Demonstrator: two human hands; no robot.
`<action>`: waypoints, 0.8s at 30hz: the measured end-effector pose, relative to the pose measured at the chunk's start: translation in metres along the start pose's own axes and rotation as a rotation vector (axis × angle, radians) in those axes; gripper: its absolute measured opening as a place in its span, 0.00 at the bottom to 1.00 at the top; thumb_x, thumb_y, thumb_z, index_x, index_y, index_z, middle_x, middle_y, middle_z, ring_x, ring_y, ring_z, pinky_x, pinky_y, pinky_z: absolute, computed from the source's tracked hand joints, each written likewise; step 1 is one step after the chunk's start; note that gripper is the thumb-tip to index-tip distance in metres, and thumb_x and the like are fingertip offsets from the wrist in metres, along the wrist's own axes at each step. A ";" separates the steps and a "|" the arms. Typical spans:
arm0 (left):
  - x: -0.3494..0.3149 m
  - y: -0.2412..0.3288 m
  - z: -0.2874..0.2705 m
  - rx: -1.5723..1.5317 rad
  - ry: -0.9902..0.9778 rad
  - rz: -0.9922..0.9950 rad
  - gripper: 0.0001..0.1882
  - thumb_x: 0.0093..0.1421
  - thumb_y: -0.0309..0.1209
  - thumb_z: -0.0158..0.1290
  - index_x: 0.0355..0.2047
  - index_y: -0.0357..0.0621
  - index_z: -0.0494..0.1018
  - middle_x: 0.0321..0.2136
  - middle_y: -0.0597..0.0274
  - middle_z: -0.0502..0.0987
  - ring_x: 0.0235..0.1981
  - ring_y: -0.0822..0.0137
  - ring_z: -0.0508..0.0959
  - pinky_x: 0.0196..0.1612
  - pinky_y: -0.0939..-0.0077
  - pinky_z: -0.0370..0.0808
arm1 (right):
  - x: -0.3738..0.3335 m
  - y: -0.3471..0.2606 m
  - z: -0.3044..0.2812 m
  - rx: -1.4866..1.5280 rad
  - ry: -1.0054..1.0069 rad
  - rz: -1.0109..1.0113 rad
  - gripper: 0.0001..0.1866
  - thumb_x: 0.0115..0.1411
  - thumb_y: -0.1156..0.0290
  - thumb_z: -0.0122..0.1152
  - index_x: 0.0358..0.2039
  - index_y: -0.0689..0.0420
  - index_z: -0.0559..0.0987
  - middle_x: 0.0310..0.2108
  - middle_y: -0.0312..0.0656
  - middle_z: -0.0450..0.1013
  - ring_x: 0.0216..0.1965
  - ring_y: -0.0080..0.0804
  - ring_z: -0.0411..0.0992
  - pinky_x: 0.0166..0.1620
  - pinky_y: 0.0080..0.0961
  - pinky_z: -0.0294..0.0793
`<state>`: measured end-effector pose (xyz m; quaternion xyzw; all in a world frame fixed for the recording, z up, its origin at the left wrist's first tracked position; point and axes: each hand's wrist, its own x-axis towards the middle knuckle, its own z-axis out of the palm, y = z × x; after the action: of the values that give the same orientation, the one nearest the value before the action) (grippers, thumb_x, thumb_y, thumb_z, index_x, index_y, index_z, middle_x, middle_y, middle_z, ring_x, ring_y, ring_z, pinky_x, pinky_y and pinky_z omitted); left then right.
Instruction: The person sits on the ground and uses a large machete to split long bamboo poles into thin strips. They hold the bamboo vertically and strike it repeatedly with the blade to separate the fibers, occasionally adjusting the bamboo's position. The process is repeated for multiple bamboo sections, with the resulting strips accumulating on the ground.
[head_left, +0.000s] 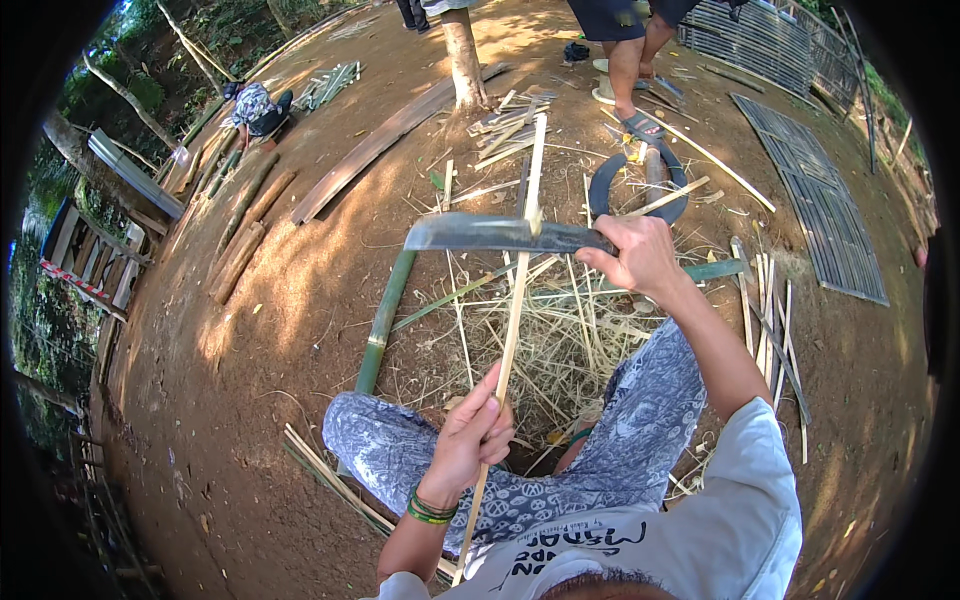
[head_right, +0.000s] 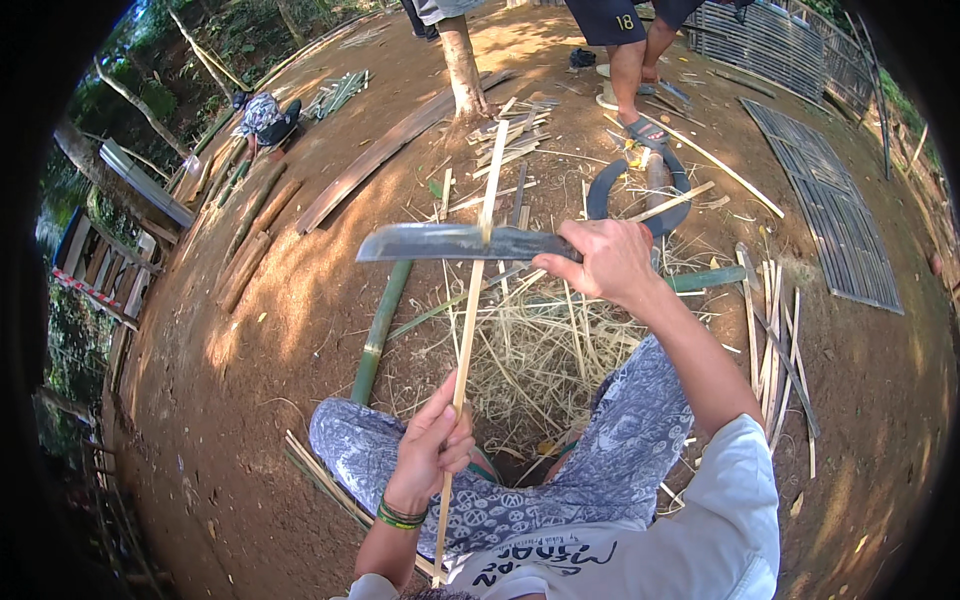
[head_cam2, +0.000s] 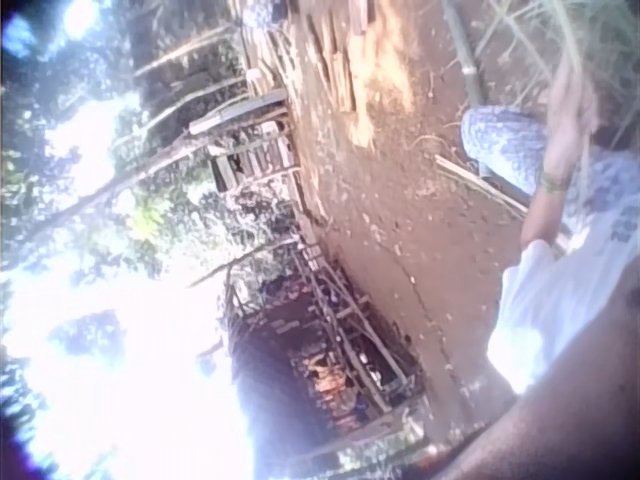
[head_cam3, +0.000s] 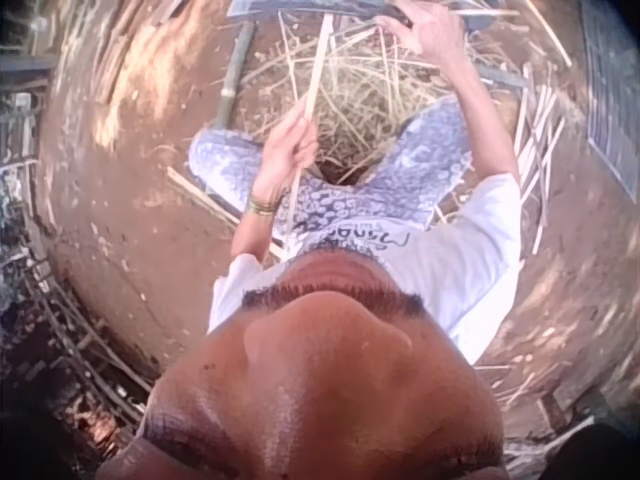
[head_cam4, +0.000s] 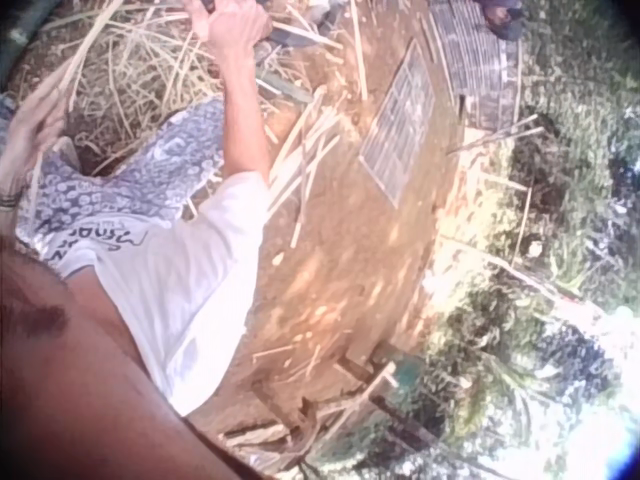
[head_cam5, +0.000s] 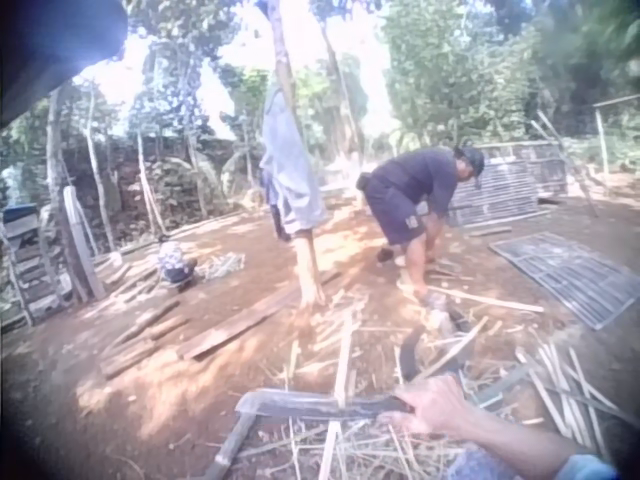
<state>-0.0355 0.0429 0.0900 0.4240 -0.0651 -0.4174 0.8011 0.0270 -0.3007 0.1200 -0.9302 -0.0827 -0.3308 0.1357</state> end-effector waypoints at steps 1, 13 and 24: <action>-0.006 -0.003 -0.002 0.000 0.002 -0.021 0.28 0.75 0.29 0.37 0.73 0.59 0.51 0.25 0.71 0.58 0.18 0.82 0.53 0.19 0.88 0.53 | 0.002 0.008 -0.001 0.001 -0.018 0.051 0.27 0.57 0.41 0.62 0.24 0.56 0.78 0.17 0.45 0.74 0.20 0.46 0.75 0.24 0.43 0.71; -0.060 -0.028 -0.026 -0.026 0.050 -0.113 0.28 0.73 0.30 0.40 0.72 0.56 0.53 0.25 0.68 0.59 0.17 0.79 0.56 0.18 0.86 0.55 | 0.018 0.126 -0.019 0.216 0.095 0.667 0.34 0.67 0.40 0.49 0.24 0.61 0.80 0.15 0.42 0.68 0.19 0.32 0.66 0.28 0.34 0.66; -0.019 -0.036 -0.020 -0.142 0.002 -0.187 0.27 0.74 0.30 0.37 0.72 0.58 0.52 0.25 0.67 0.60 0.16 0.80 0.56 0.18 0.87 0.55 | 0.031 -0.013 0.015 1.176 -0.001 0.759 0.14 0.59 0.63 0.70 0.36 0.59 0.78 0.15 0.26 0.63 0.14 0.14 0.59 0.18 0.17 0.57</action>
<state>-0.0605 0.0591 0.0559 0.3706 0.0053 -0.4937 0.7867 0.0561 -0.2816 0.1310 -0.6674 0.0824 -0.1604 0.7225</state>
